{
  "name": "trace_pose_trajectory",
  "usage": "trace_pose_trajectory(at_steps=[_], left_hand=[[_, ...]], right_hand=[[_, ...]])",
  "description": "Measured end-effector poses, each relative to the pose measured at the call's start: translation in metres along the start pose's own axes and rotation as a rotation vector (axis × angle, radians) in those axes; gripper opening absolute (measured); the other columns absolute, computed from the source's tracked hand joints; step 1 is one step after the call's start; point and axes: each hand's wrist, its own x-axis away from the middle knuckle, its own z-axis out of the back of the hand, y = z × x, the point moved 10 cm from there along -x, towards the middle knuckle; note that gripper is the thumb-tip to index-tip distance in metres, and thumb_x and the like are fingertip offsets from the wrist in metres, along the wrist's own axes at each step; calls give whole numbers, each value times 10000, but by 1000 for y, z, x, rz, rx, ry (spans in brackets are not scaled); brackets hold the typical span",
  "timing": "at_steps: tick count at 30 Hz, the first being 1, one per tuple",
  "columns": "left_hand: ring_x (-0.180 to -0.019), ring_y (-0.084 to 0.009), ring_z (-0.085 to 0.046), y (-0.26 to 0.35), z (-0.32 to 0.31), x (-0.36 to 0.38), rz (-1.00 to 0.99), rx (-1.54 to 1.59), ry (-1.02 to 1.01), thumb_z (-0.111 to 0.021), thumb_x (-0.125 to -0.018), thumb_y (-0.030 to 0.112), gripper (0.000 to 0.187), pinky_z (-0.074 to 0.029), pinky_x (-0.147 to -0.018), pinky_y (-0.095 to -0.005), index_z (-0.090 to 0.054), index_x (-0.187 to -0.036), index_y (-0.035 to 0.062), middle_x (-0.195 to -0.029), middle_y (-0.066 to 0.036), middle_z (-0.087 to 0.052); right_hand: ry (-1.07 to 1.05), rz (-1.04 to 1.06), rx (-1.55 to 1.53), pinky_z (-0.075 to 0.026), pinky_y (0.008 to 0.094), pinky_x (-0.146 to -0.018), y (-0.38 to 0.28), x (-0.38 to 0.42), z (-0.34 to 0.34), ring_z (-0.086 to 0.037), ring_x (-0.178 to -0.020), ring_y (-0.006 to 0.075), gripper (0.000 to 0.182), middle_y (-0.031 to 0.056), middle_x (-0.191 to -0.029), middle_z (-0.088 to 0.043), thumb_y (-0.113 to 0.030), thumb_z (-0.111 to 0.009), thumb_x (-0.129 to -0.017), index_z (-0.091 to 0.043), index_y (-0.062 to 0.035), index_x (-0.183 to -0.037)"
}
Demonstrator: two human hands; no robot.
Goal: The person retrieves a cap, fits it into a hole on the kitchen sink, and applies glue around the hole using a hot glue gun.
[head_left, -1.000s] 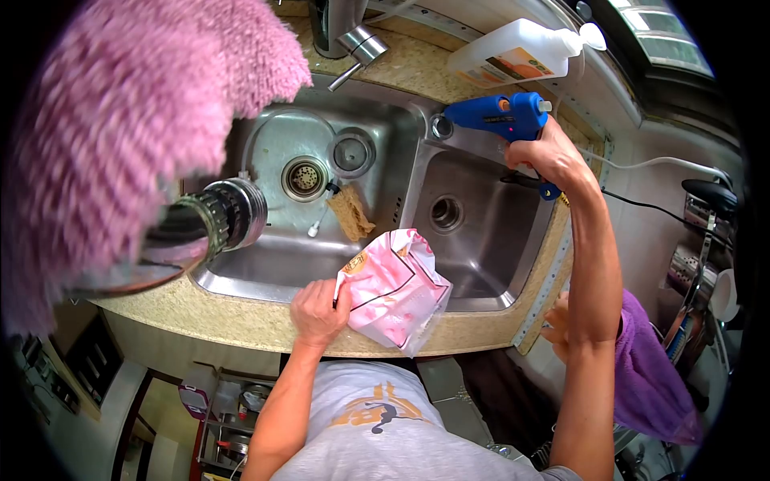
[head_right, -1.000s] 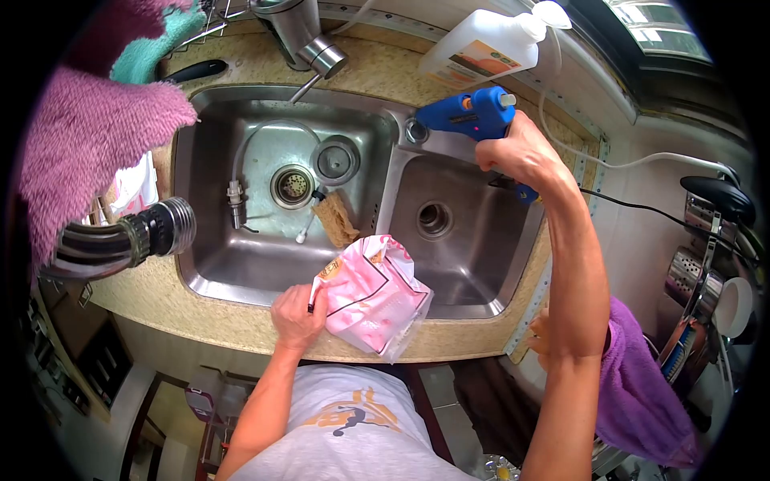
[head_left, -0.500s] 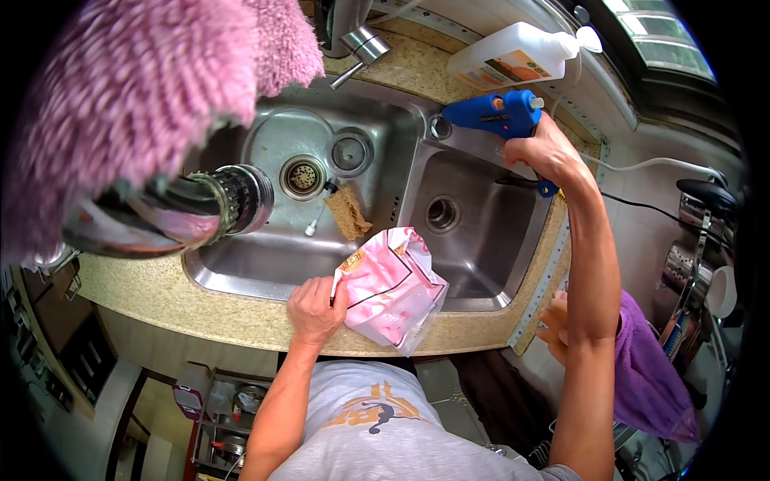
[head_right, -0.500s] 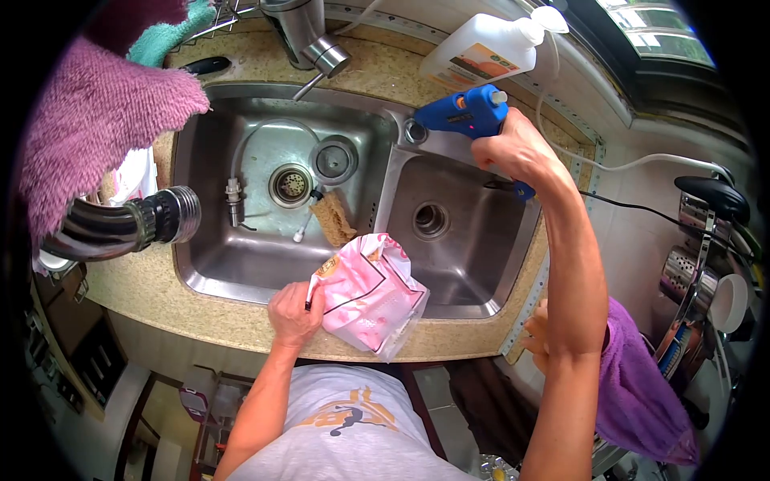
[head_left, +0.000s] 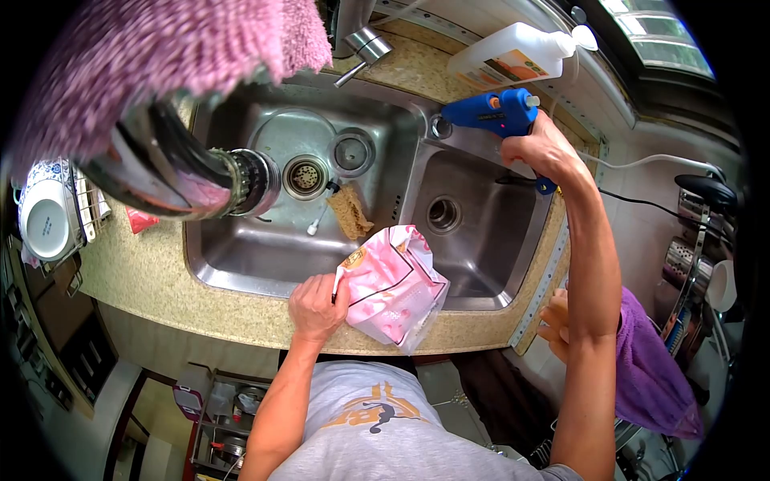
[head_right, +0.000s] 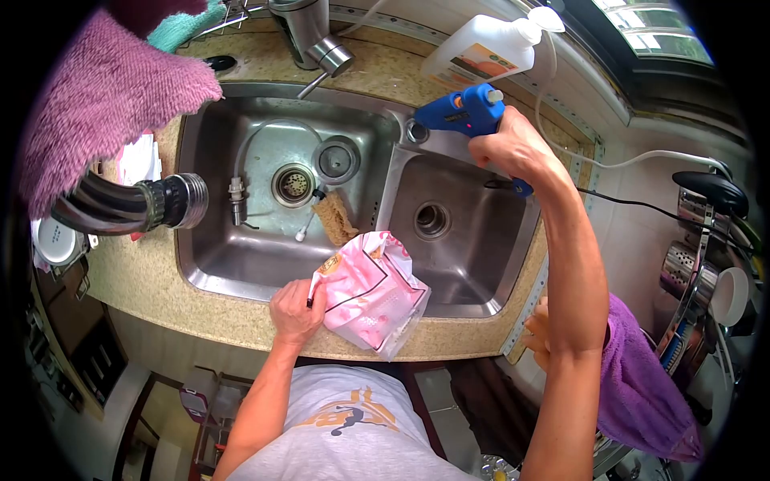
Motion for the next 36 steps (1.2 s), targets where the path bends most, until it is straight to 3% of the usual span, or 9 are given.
trace_pose_trajectory(at_steps=[31, 34, 36], left_hand=[[-596, -293, -614, -1, 1, 0, 13, 9, 20, -747, -854, 182, 210, -465, -555, -427, -588, -746, 98, -658, -76, -601], [-604, -305, -619, -1, 1, 1, 12, 8, 23, -741, -856, 185, 210, -468, -560, -440, -586, -746, 96, -663, -86, -606], [-606, -312, -620, -3, -1, 2, 15, 10, 26, -737, -858, 189, 212, -469, -563, -446, -584, -744, 95, -664, -91, -607]], right_hand=[[-3, -22, 72, -489, 351, -717, -6, 0, -2, -584, -797, 218, 511, 84, -857, -621, -171, -713, -590, -621, -5, -1064], [21, 9, 87, -479, 345, -668, 0, -9, -3, -578, -759, 205, 475, 80, -827, -619, -165, -705, -590, -618, -2, -1028], [16, 4, 101, -461, 343, -621, -1, -9, -2, -566, -695, 197, 363, 67, -744, -597, -173, -702, -590, -622, 1, -899]])
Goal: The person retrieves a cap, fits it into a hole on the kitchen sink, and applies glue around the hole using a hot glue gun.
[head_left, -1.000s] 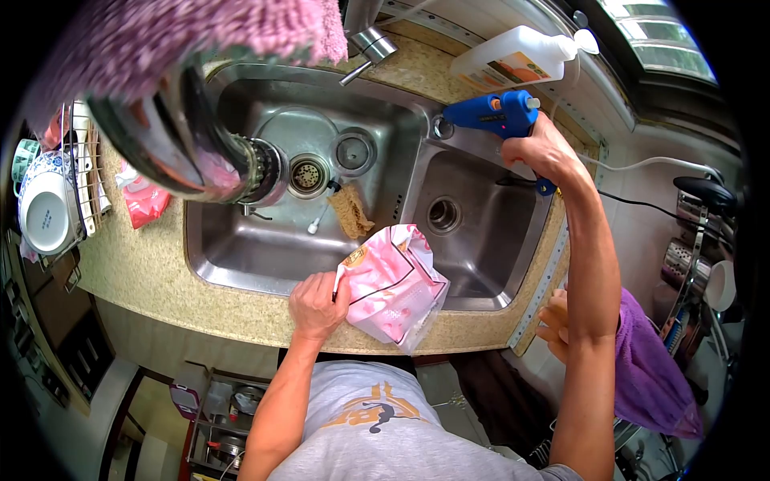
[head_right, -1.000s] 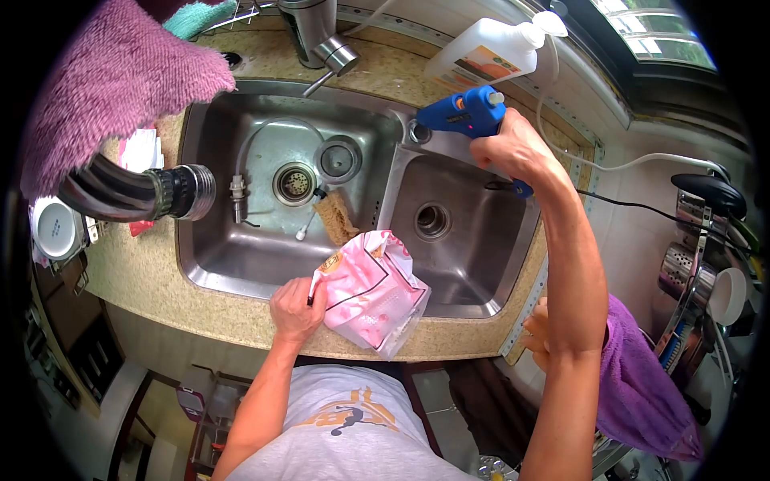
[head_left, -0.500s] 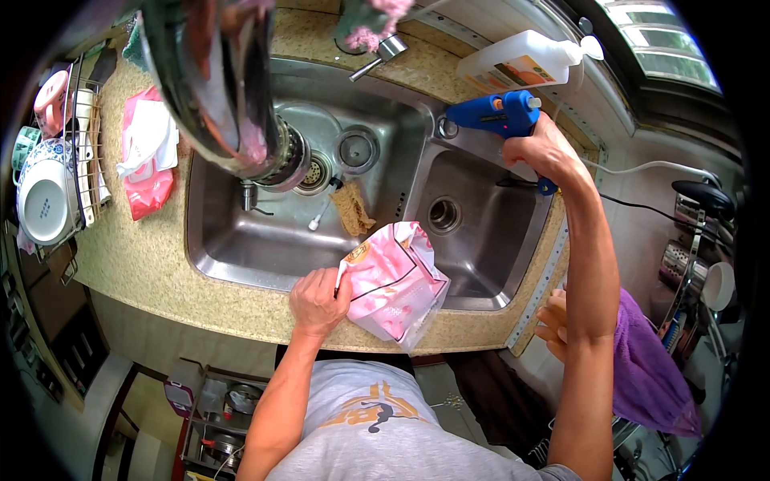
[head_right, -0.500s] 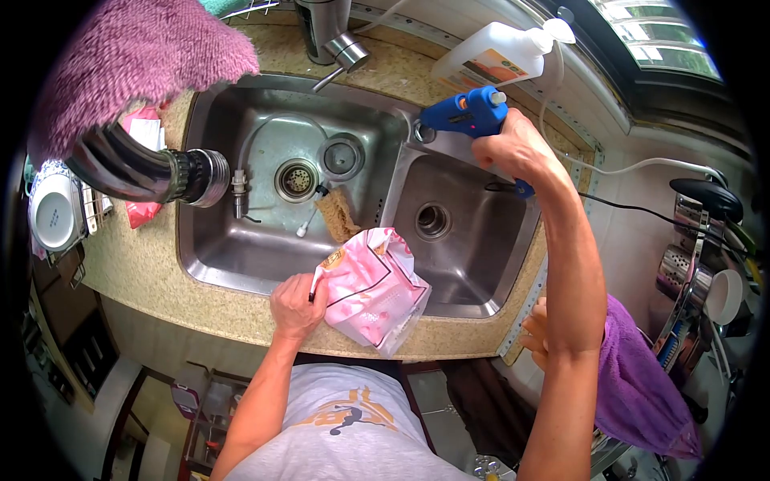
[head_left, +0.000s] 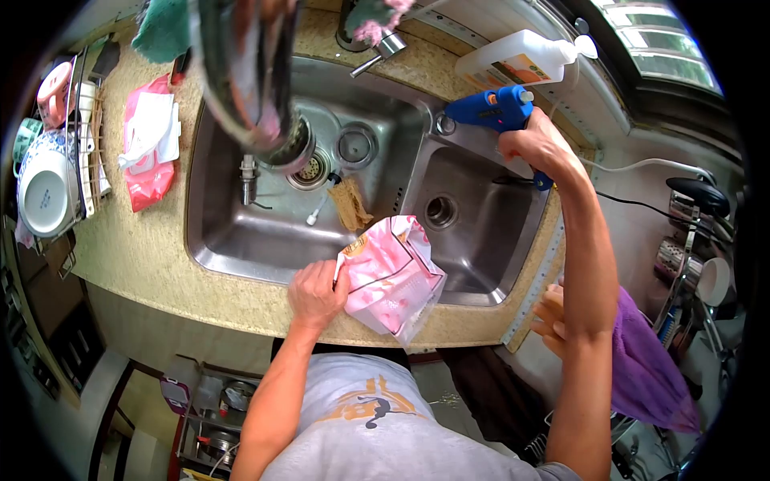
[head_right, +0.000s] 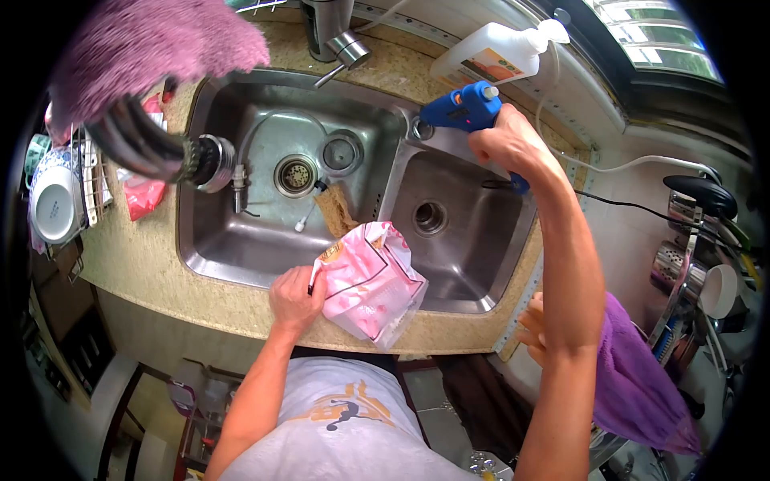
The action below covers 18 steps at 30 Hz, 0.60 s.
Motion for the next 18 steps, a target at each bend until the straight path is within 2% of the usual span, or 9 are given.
trace_pose_trajectory(at_steps=[1, 4, 5, 7, 14, 18], left_hand=[[-609, -318, -621, 1, 0, 0, 1, 4, 1, -733, -860, 192, 215, -471, -565, -453, -581, -743, 94, -666, -96, -608], [-612, -319, -624, 0, 2, -1, 18, 21, 3, -725, -866, 200, 227, -475, -567, -455, -572, -736, 96, -667, -99, -609], [-613, -317, -625, 0, 2, 0, 15, 13, -2, -725, -869, 203, 231, -476, -568, -454, -570, -735, 97, -666, -97, -608], [-613, -304, -629, 0, 5, 0, 20, 14, 20, -722, -877, 205, 234, -479, -568, -448, -570, -734, 101, -663, -83, -605], [-633, -256, -634, -3, 4, 2, 24, 17, 12, -715, -882, 204, 221, -483, -578, -415, -568, -740, 121, -678, -42, -600], [-629, -239, -621, -5, 5, 3, 17, 44, 37, -707, -884, 207, 234, -471, -573, -401, -549, -729, 130, -669, -31, -579]], right_hand=[[-3, 3, 15, -461, 343, -621, -6, 4, 2, -566, -695, 197, 363, 67, -744, -597, -173, -702, -590, -622, 1, -899], [1, 8, 35, -447, 338, -598, -21, 12, 3, -552, -623, 193, 252, 59, -651, -567, -199, -711, -596, -582, -10, -701], [1, 10, 48, -447, 338, -598, -20, 12, 0, -552, -623, 193, 252, 59, -651, -567, -199, -711, -596, -582, -10, -701], [49, 44, 33, -397, 365, -515, -27, 10, 4, -498, -545, 206, 203, 76, -596, -520, -162, -673, -581, -560, -15, -661], [62, -3, 41, -402, 358, -518, -35, 10, 4, -515, -545, 207, 206, 65, -598, -527, -167, -692, -593, -542, -33, -638], [46, -7, 77, -437, 352, -595, -53, 15, 3, -551, -625, 208, 234, 66, -669, -567, -167, -707, -596, -557, -34, -717]])
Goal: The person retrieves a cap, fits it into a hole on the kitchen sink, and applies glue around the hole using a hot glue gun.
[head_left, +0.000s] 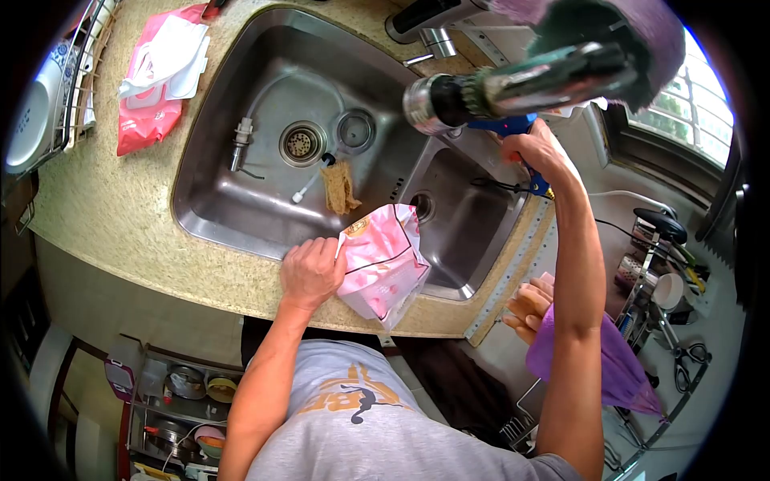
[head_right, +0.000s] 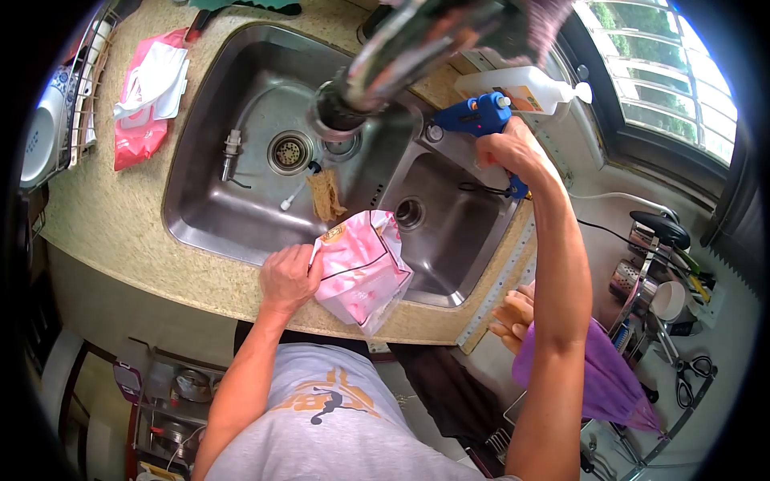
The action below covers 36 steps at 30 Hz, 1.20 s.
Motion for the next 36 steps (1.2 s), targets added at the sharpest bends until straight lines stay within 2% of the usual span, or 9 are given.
trace_pose_trajectory(at_steps=[2, 7, 10, 12, 19, 27, 36], left_hand=[[-641, -242, -632, -2, 0, 0, 13, 8, -20, -710, -890, 212, 213, -473, -582, -410, -573, -753, 125, -683, -35, -596], [-649, -237, -638, -4, -2, 1, 15, 7, -40, -711, -897, 222, 198, -470, -588, -410, -590, -773, 126, -687, -32, -601], [-645, -239, -631, -5, -3, 2, 12, 19, -42, -708, -898, 222, 207, -467, -590, -403, -581, -764, 127, -681, -32, -592], [-641, -240, -628, -4, -3, 2, 3, 16, -38, -707, -895, 215, 210, -468, -591, -404, -574, -759, 126, -676, -32, -586], [-639, -240, -626, -4, -2, 1, 7, 30, -43, -705, -890, 202, 207, -467, -586, -403, -570, -754, 123, -674, -34, -583], [-633, -241, -621, -4, -2, 1, 6, 32, -32, -708, -889, 205, 202, -463, -581, -405, -575, -761, 121, -673, -35, -580], [-630, -243, -619, -3, -2, 1, 5, 30, -35, -717, -887, 199, 212, -458, -577, -404, -574, -756, 116, -670, -41, -579]], right_hand=[[-46, -42, 26, -444, 345, -632, -4, -2, -3, -558, -662, 204, 277, 59, -708, -571, -162, -707, -597, -568, -37, -801], [-15, -32, 72, -413, 339, -582, -10, -1, -1, -531, -603, 187, 214, 46, -642, -547, -146, -690, -588, -572, -41, -732], [-31, 35, 9, -412, 335, -577, -18, -2, -4, -534, -615, 183, 218, 48, -655, -543, -123, -682, -581, -601, -18, -754], [-46, 158, 54, -412, 331, -575, -33, -2, -6, -539, -634, 176, 248, 50, -672, -539, -96, -670, -572, -631, 3, -796], [-62, 116, 37, -409, 327, -571, -37, 1, -7, -549, -653, 174, 294, 51, -684, -539, -81, -662, -557, -648, 10, -835], [-38, -42, 117, -422, 328, -603, -24, 2, -2, -566, -636, 204, 213, 67, -651, -565, -144, -670, -577, -593, -21, -732], [-45, -20, 140, -424, 334, -600, -26, 3, -1, -560, -613, 194, 202, 62, -634, -570, -171, -677, -584, -568, -25, -672]])
